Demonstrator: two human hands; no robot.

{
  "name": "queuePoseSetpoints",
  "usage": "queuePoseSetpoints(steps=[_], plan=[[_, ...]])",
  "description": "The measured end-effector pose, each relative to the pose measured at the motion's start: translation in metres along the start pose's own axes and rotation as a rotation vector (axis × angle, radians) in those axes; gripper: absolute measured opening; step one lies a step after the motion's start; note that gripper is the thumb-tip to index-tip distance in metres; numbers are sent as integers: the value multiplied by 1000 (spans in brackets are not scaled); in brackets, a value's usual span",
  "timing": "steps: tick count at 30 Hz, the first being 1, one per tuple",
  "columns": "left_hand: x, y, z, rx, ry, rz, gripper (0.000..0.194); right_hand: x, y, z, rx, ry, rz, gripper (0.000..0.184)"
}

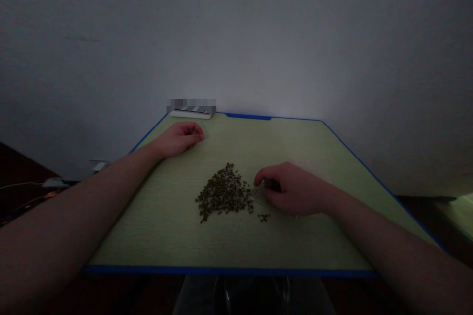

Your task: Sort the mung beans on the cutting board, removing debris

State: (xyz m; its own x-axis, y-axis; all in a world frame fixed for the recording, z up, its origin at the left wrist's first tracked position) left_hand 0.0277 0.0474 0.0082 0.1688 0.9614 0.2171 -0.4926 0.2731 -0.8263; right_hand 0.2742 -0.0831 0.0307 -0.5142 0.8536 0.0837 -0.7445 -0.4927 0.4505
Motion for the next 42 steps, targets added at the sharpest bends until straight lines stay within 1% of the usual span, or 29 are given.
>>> queuePoseSetpoints(steps=[5, 8, 13, 17, 20, 24, 32, 35, 38, 42], plan=[[-1, 1, 0, 10, -5, 8, 16, 2, -12, 5, -55, -53, -68, 30], [-1, 1, 0, 4, -4, -4, 17, 3, -16, 7, -63, -57, -101, 30], [-1, 1, -1, -10, 1, 8, 18, 3, -13, 6, -48, -56, -93, 31], [-1, 0, -1, -10, 10, 11, 18, 4, -17, 5, -49, -83, -119, 31], [-1, 1, 0, -7, 5, 21, 17, 5, -19, 4, -47, -108, -109, 30], [0, 1, 0, -3, 6, 11, 16, 5, -14, 2, -22, -108, -66, 31], [0, -1, 0, 11, 4, -8, 16, 1, -10, 6, -29, -32, -48, 31], [0, -2, 1, 23, 1, -21, 16, 0, -6, 3, -20, 0, -24, 30], [0, -2, 1, 26, -1, -12, 17, -1, -1, 0, -11, -9, -17, 31], [1, -1, 1, 20, 0, -6, 18, 0, 0, 1, -32, -44, -74, 31]])
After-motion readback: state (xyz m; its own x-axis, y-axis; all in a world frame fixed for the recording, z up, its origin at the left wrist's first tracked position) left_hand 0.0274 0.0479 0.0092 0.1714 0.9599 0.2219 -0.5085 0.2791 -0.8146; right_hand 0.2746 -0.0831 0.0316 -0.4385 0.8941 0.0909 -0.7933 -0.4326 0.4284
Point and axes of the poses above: each hand's wrist, its own x-axis towards the middle knuckle, its own z-axis out of the back of the hand, y = z × x, the point moved 5 cm from there along x, towards the middle knuckle, and after that the axes turned 12 degrees about -y, right-handed, at the moved point
